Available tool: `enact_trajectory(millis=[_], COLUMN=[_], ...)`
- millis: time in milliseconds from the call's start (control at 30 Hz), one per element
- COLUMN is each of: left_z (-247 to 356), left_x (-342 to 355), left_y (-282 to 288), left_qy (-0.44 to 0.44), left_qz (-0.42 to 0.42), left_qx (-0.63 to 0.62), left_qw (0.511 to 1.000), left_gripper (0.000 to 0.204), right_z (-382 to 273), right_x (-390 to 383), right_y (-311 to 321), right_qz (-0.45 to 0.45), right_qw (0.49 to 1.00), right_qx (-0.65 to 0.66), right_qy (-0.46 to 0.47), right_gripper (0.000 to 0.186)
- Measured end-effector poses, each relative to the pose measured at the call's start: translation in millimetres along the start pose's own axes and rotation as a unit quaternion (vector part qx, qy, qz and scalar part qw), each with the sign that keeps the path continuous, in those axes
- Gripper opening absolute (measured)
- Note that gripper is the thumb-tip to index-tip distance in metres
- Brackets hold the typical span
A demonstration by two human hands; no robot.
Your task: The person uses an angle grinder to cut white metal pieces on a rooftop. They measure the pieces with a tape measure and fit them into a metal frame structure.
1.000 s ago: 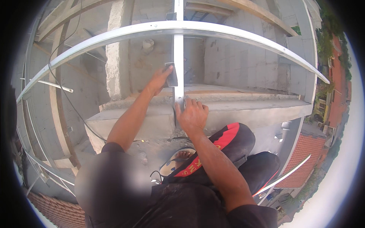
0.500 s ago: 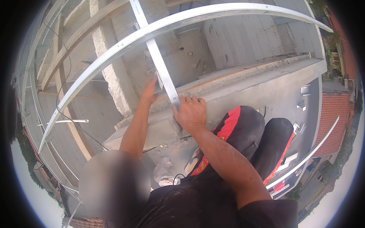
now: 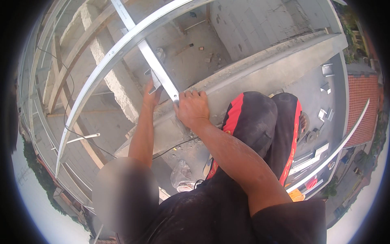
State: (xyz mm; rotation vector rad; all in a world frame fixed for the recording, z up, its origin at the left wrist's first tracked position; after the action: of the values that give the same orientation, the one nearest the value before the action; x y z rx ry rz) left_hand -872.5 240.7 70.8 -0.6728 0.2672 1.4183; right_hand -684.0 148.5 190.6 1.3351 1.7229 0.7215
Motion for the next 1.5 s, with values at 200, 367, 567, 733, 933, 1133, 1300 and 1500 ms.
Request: enact_trajectory(millis=[200,367,567,733,933,1133,1300,1500], left_z=[-5.3,-15.1,-25.5,13.3,7.5,-0.8,-23.4,-14.9], left_x=[4.2,10.5,18.3,-6.4,2.3,10.0,25.6,18.3], left_y=[3.1,10.3,31.3,-14.7,-0.7,-7.2,7.1,-7.7], left_qy=[0.008,-0.005,-0.018,-0.001,-0.022,-0.009,-0.038,-0.017], left_qz=[0.004,-0.014,0.052,0.045,0.000,0.021,0.067,0.043], left_qx=[0.002,0.017,0.125,0.157,0.152,0.158,0.175,0.115], left_qw=[1.000,1.000,0.991,0.987,0.988,0.987,0.982,0.992], left_gripper=[0.057,0.061,0.084,0.082,0.081,0.080,0.076,0.069], right_z=[-0.6,0.0,-12.6,0.4,-1.8,6.2,-2.0,-0.4], right_x=[1.1,1.8,1.5,0.0,1.2,2.2,-1.5,-3.2], right_y=[-0.1,0.8,-3.0,-7.4,-15.9,-17.1,-18.6,-11.5], right_qz=[0.007,0.010,-0.014,0.028,0.024,0.057,0.051,0.041], right_qw=[1.000,1.000,0.999,0.996,0.993,0.988,0.989,0.993], right_qx=[-0.012,-0.014,-0.036,-0.075,-0.110,-0.137,-0.127,-0.104], right_qy=[-0.005,-0.004,0.008,0.028,0.024,0.049,0.054,0.033], right_gripper=[0.035,0.037,0.039,0.042,0.039,0.033,0.033,0.038])
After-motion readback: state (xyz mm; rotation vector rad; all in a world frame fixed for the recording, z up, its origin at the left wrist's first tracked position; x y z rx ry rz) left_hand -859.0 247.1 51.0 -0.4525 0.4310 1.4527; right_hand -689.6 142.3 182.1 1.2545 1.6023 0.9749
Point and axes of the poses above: each hand's wrist, its own x-axis towards the middle knuckle, its own y-axis out of the back of the hand, z = x × y, the point moved 2 cm from there along x, towards the middle knuckle, and after that the axes turned 9 degrees about x, right-handed, at the moved point
